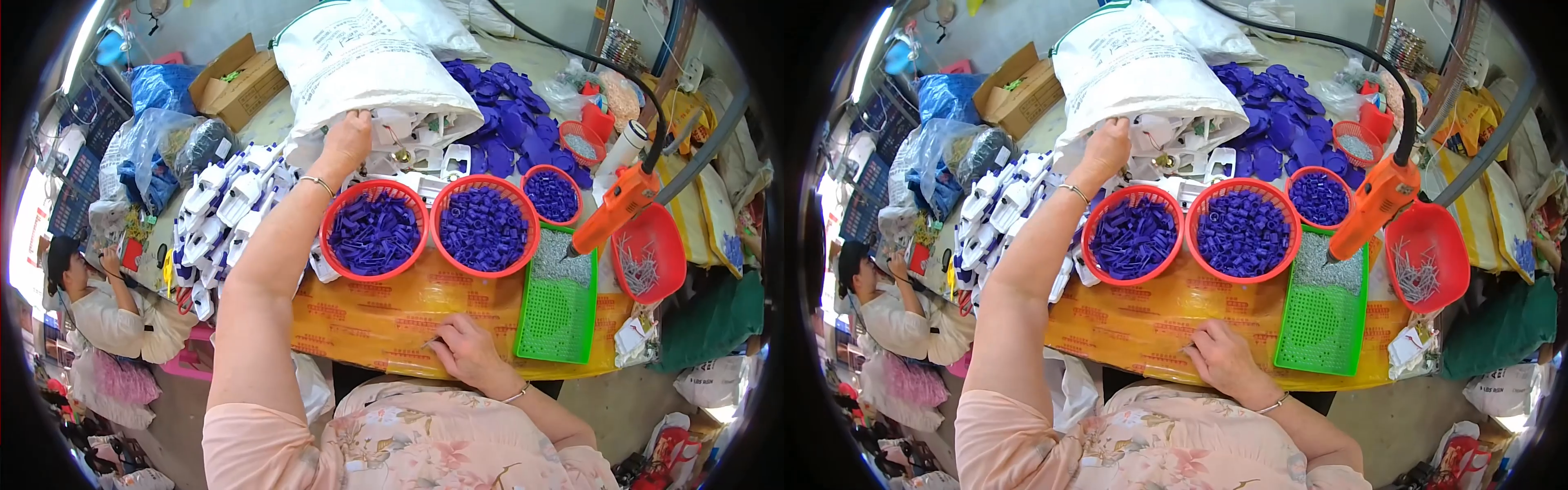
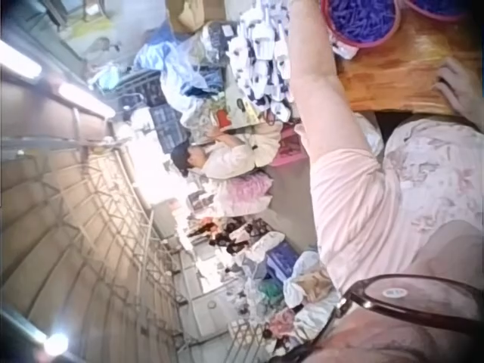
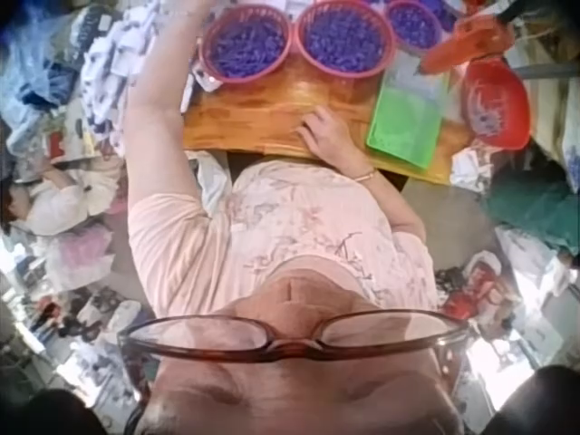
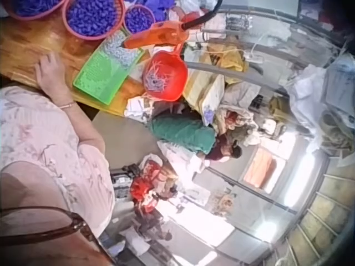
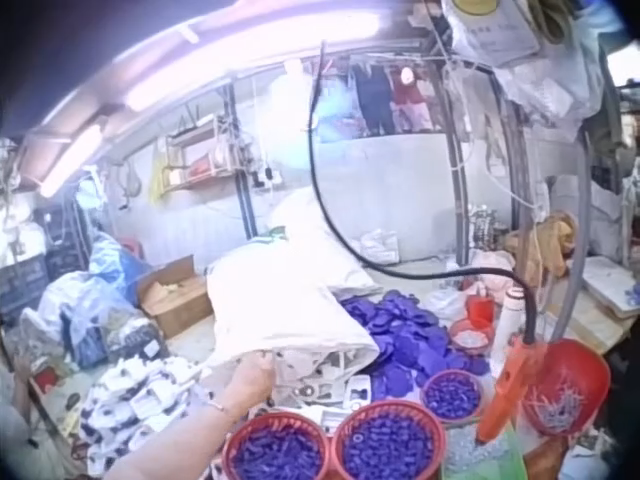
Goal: Assemble the internal mechanisms and outer plastic casing of a toy gun at a factory workbench.
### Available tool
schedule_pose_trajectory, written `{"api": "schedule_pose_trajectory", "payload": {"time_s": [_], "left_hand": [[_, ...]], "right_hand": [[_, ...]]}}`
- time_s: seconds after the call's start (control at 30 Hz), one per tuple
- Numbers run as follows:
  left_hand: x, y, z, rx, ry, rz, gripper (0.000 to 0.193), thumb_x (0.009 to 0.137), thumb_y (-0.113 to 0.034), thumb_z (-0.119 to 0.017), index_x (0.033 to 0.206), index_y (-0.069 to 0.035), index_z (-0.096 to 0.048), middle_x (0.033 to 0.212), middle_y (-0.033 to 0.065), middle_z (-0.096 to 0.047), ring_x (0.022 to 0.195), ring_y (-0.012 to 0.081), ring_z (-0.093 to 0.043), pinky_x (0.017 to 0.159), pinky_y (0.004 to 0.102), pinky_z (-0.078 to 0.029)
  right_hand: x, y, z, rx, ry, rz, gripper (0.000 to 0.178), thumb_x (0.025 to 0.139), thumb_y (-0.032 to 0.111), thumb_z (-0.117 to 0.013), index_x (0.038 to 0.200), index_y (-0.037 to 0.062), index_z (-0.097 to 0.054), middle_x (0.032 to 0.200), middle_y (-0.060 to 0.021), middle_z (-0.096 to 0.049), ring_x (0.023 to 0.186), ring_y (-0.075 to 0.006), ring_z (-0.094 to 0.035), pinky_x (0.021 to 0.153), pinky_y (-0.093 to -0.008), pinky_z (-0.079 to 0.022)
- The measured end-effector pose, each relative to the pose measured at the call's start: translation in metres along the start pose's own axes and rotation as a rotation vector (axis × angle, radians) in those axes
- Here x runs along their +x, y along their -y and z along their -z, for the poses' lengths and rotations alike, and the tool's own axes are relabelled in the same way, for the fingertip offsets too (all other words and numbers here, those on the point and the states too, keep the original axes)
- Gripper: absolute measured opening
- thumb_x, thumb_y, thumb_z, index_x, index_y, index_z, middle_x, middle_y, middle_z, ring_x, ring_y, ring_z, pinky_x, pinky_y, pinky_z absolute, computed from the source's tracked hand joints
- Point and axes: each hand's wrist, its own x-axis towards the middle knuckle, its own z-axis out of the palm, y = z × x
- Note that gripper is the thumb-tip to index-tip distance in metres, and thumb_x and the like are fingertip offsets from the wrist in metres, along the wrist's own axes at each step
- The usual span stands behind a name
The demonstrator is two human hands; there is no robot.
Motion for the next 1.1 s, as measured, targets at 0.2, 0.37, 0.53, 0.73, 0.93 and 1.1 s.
{"api": "schedule_pose_trajectory", "payload": {"time_s": [0.2, 0.37, 0.53, 0.73, 0.93, 1.1], "left_hand": [[0.010, -0.018, -0.016, 0.116, 0.124, -0.017, 0.021, 0.081, -0.009, -0.050, 0.099, 0.000, -0.054, 0.097, 0.0238, -0.062, 0.081, 0.0378, -0.065, 0.069, 0.0452, -0.054], [0.019, -0.045, -0.042, -0.106, 0.003, -0.137, 0.023, 0.076, -0.001, -0.052, 0.099, 0.002, -0.052, 0.095, 0.0259, -0.059, 0.084, 0.0407, -0.063, 0.073, 0.0461, -0.053], [0.033, -0.067, -0.028, -0.303, -0.113, -0.134, 0.018, 0.078, -0.005, -0.052, 0.094, 0.003, -0.055, 0.098, 0.0274, -0.055, 0.086, 0.0433, -0.059, 0.076, 0.0481, -0.051], [0.026, -0.076, 0.043, -0.121, -0.037, -0.272, 0.014, 0.080, -0.005, -0.051, 0.091, 0.002, -0.053, 0.088, 0.0227, -0.058, 0.079, 0.0399, -0.061, 0.070, 0.0444, -0.053], [0.012, -0.068, 0.112, -0.194, -0.504, -0.281, 0.022, 0.079, 0.000, -0.055, 0.101, 0.000, -0.057, 0.092, 0.0201, -0.062, 0.078, 0.0360, -0.062, 0.069, 0.0399, -0.052], [-0.028, -0.094, 0.169, -0.361, -0.586, -0.281, 0.016, 0.082, -0.001, -0.054, 0.096, 0.001, -0.061, 0.066, 0.0106, -0.056, 0.055, 0.0150, -0.051, 0.054, 0.0274, -0.043]], "right_hand": [[-0.001, 0.000, 0.002, 0.009, 0.007, -0.006, 0.016, 0.077, 0.011, -0.068, 0.083, 0.0014, -0.056, 0.089, -0.0127, -0.053, 0.083, -0.0302, -0.056, 0.068, -0.0372, -0.048], [-0.003, 0.001, 0.000, -0.004, 0.009, -0.015, 0.016, 0.077, 0.011, -0.067, 0.083, 0.0017, -0.056, 0.090, -0.0131, -0.053, 0.083, -0.0306, -0.055, 0.068, -0.0376, -0.047], [-0.002, 0.000, 0.000, 0.040, 0.020, -0.005, 0.017, 0.077, 0.011, -0.067, 0.083, 0.0014, -0.055, 0.089, -0.0134, -0.052, 0.083, -0.0309, -0.055, 0.068, -0.0378, -0.047], [-0.001, -0.002, 0.000, 0.025, 0.013, -0.011, 0.017, 0.077, 0.010, -0.067, 0.083, 0.0009, -0.055, 0.089, -0.0140, -0.052, 0.085, -0.0314, -0.055, 0.069, -0.0380, -0.048], [-0.005, -0.001, 0.000, 0.044, 0.004, 0.023, 0.016, 0.078, 0.010, -0.067, 0.082, 0.0007, -0.054, 0.090, -0.0146, -0.053, 0.081, -0.0322, -0.056, 0.067, -0.0386, -0.048], [-0.011, 0.006, 0.002, 0.267, -0.173, -0.085, 0.017, 0.079, 0.007, -0.067, 0.091, -0.0006, -0.058, 0.091, -0.0139, -0.054, 0.068, -0.0264, -0.056, 0.058, -0.0342, -0.048]]}}
